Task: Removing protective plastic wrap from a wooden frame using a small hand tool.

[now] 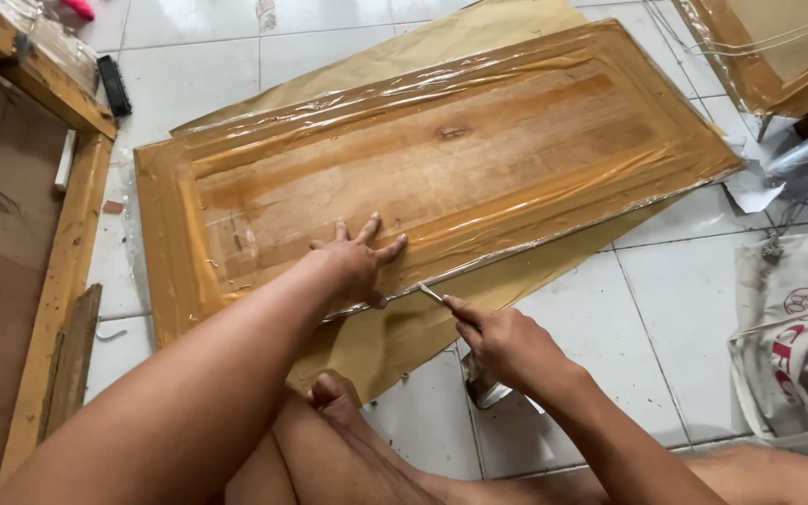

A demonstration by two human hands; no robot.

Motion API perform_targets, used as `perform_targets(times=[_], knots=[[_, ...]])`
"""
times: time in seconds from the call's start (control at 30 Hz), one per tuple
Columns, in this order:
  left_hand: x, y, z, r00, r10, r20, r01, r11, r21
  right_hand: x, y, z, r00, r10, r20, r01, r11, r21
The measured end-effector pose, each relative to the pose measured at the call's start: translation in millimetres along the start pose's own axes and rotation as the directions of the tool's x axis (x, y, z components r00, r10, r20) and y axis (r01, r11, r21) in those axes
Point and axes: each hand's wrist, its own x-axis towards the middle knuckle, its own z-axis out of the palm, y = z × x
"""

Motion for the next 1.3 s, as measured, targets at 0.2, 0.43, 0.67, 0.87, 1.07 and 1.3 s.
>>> perform_targets(times=[0.2,0.43,0.67,0.87,1.07,1.3], knots=[[-15.0,2.3,-6.3,0.999,0.027,-0.045,-0.027,1.0,0.007,6.2,-15.2,27.8,1.0,-0.001,0.015,0.003,0.984,-0.178],[-29.6,6.0,-10.3,0.998,0.029,-0.051,-0.029,1.0,-0.003,20.4,9.9,49.3,0.997,-0.05,-0.06,0.058,0.989,0.134],[-24.9,2.1,-10.1,0.997,0.025,-0.071,-0.028,0.999,-0.041,9.5,-0.5,51.5,0.995,-0.022,-0.101,0.014,0.997,-0.08],[-29.1,1.9,-12.8,0.998,0.02,-0.059,-0.023,0.999,-0.036,8.2,-3.8,44.6,0.997,-0.015,-0.082,0.003,0.989,-0.149],[-28.9,4.0,-11.4,0.998,0.034,-0.052,-0.035,0.999,-0.03,14.1,0.5,45.7,0.996,-0.065,-0.066,0.049,0.974,-0.221],[-4.8,-0.2,-1.6,0.993,0.05,-0.111,-0.049,0.999,0.01,33.5,-0.9,71.7,0.998,-0.054,-0.043,0.059,0.991,0.12]])
